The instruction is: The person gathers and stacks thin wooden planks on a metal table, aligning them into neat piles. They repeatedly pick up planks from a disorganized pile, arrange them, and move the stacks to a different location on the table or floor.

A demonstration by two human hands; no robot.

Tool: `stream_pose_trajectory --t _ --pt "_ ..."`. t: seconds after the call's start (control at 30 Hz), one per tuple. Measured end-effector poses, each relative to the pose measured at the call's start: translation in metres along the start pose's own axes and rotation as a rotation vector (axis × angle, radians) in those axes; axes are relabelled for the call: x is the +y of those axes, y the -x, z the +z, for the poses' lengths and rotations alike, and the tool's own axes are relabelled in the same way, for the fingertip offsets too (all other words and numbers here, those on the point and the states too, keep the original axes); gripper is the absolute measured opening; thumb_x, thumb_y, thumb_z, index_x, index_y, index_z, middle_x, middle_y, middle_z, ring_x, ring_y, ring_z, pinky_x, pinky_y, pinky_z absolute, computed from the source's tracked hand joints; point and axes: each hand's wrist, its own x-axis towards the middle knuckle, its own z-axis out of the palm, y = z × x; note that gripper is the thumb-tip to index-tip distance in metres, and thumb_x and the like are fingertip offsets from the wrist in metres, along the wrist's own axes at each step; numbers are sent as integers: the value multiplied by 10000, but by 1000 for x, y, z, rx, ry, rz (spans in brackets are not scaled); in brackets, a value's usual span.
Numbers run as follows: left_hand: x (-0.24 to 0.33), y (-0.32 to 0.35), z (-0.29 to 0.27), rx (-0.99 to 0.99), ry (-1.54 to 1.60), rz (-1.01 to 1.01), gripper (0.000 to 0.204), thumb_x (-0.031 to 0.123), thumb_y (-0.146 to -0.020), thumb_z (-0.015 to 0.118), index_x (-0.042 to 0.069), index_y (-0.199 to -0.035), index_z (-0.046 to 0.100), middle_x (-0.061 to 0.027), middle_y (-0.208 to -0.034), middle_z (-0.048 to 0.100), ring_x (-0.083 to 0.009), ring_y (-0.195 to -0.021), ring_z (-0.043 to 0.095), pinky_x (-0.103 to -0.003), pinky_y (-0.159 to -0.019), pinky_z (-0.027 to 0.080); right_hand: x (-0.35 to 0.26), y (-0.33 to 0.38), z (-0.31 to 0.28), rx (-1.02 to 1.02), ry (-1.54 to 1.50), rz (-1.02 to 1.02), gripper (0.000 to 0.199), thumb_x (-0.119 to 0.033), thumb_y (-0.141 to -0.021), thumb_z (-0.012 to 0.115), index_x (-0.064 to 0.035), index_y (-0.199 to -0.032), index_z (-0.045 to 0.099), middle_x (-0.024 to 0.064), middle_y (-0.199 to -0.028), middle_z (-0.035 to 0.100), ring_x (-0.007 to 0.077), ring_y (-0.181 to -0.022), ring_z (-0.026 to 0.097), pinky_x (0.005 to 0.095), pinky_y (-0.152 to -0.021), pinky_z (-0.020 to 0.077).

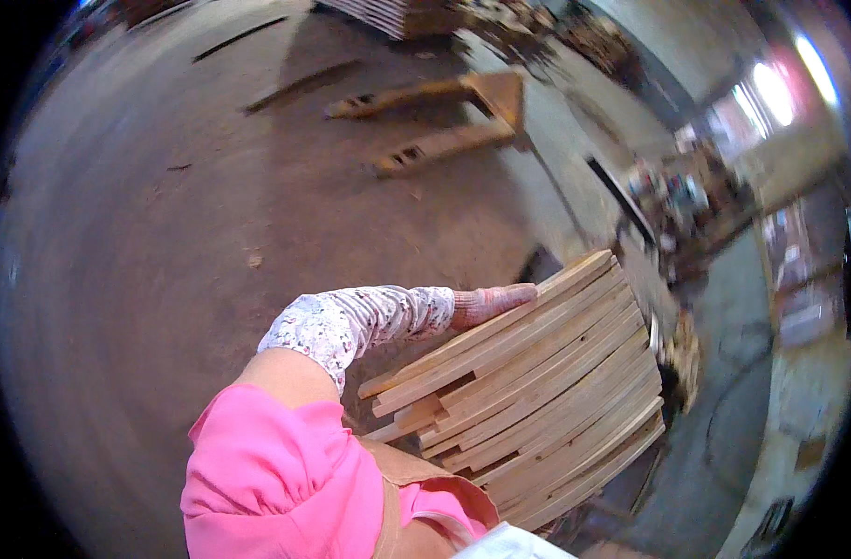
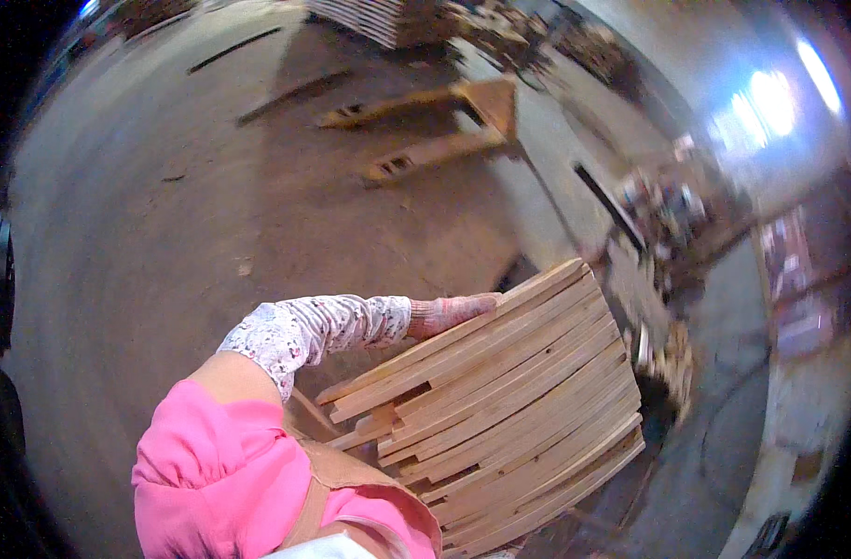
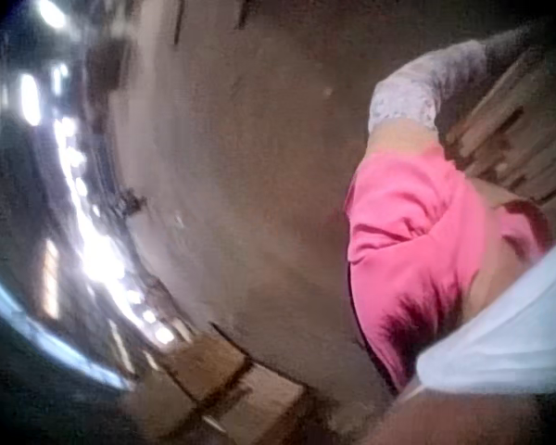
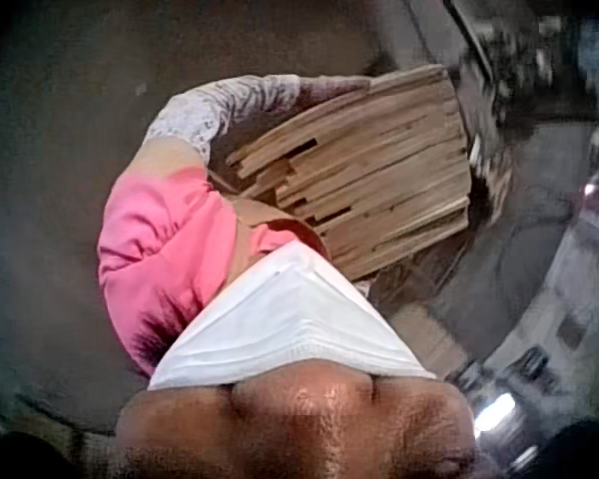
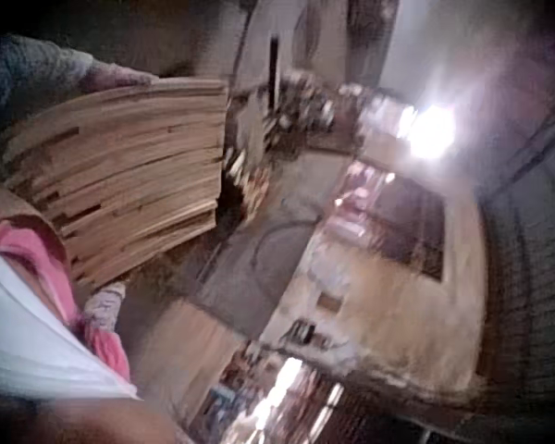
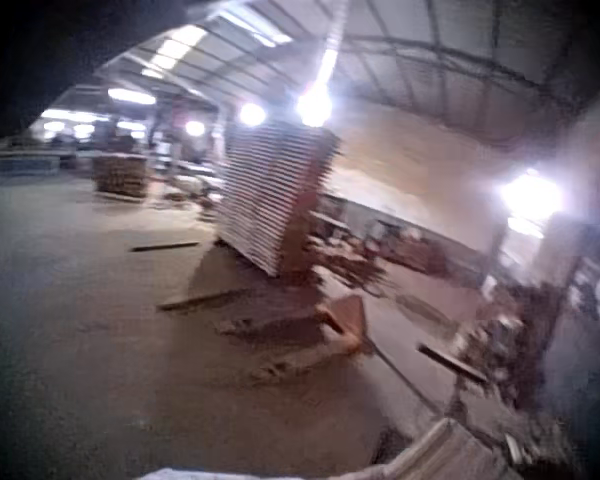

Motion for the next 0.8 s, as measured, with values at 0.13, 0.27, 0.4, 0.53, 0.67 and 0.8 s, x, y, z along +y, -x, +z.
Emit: stream_pose_trajectory --t 0.13,0.27,0.4,0.53,0.67,0.8 --pt "26 34 -3 151 -133 173 677 627 -1131 467 169 -1628 507 -29 -1602 536 -182 -1444 472 -430 -1242 376 -10 -41 19 -175 -55 -41 767 -642 -1069 560 -89 -1601 555 134 -1503 674 319 -1300 689 448 -1112 581" --pt "30 90 4 412 -159 311 576 603 -1133 490 166 -1480 636 -12 -1446 623 -148 -1315 518 -411 -1192 410 -12 -76 50 -373 -82 -33 778 -657 -1071 553 -90 -1604 554 130 -1505 673 314 -1301 690 447 -1111 584" --pt "5 161 42 511 56 425 765 650 -1101 554 160 -1681 468 -9 -1683 499 -176 -1484 486 -414 -1257 401 -12 -102 89 -567 -86 27 789 -673 -1072 546 -92 -1606 553 126 -1508 673 310 -1302 691 446 -1110 586" --pt "-22 229 103 876 129 490 716 644 -1122 523 151 -1641 528 -32 -1622 570 -190 -1397 587 -406 -1197 485 -2 -118 137 -794 -127 108 800 -688 -1074 539 -93 -1609 553 123 -1510 672 305 -1303 692 445 -1110 589" --pt "-43 286 147 1085 139 560 819 715 -1092 524 109 -1641 529 -72 -1561 627 -209 -1365 619 -411 -1190 498 12 -136 200 -1044 -166 225 812 -703 -1075 532 -94 -1611 552 119 -1512 672 300 -1305 694 444 -1109 591" --pt "-97 317 227 1391 158 652 826 740 -1087 503 85 -1584 584 -100 -1487 676 -235 -1308 654 -411 -1140 534 20 -127 248 -1277 -197 381 823 -719 -1077 524 -96 -1614 551 115 -1514 671 296 -1306 695 443 -1109 594"
